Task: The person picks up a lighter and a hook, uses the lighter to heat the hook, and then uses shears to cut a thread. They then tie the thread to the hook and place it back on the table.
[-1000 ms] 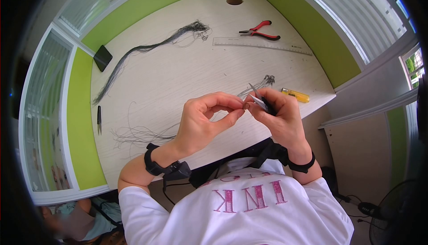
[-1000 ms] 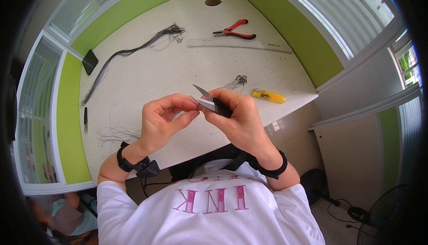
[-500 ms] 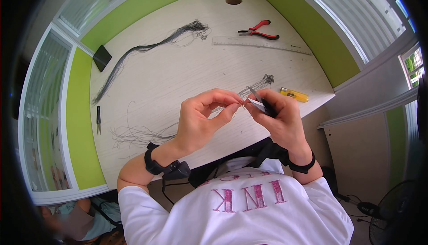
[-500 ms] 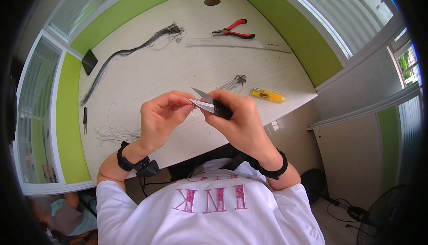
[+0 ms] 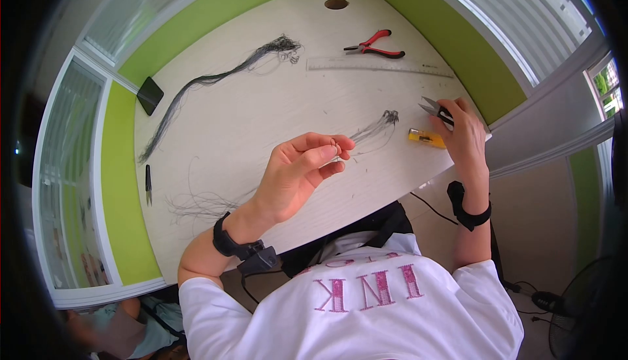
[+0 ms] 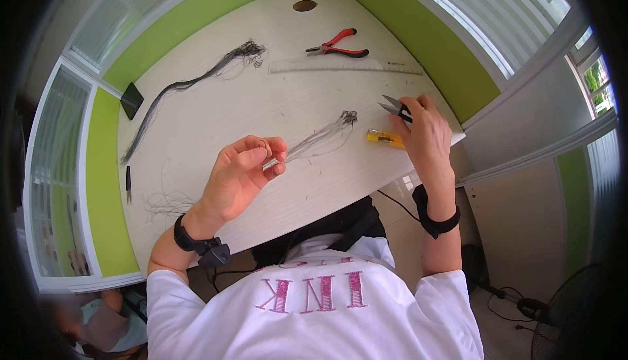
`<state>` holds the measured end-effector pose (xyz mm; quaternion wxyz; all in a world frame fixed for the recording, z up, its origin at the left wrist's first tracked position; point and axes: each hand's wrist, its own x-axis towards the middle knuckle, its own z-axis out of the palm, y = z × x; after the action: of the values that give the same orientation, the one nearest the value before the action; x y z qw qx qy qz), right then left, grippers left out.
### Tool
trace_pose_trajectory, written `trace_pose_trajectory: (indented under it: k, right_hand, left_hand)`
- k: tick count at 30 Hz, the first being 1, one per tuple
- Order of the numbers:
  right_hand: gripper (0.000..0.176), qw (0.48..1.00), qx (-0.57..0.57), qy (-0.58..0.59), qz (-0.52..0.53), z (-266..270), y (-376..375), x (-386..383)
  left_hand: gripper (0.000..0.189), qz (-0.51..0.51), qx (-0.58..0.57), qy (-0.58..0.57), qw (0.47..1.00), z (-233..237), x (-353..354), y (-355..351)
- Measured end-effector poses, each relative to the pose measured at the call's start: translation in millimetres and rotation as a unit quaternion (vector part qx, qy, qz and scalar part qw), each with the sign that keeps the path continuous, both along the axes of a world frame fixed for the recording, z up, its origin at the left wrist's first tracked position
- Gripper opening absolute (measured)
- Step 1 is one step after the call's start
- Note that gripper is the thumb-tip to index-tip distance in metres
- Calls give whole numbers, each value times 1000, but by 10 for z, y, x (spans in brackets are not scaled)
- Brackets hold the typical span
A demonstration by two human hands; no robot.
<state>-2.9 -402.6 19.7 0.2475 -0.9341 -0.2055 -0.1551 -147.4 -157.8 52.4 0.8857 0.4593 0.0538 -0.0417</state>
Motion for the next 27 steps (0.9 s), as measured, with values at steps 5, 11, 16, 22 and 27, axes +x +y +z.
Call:
trace_pose_trajectory:
  k: [5, 11, 16, 22, 27]
  right_hand:
    - [28, 999, -37, 20, 12, -124, -46, 97]
    - [19, 981, 32, -176, 72, 22, 106, -73]
    - [18, 916, 275, 30, 291, 313, 429, -510]
    - [15, 876, 330, 83, 343, 406, 728, -677]
    - [13, 873, 308, 76, 370, 365, 768, -652]
  left_hand:
    - [6, 2, -12, 7, 1000, -29, 18, 28]
    - [8, 19, 45, 9, 999, -13, 21, 21]
    - [9, 27, 106, -4, 994, -31, 18, -15]
    - [12, 29, 146, -42, 988, -57, -8, 0]
    - [11, 38, 142, -90, 985, -57, -22, -11]
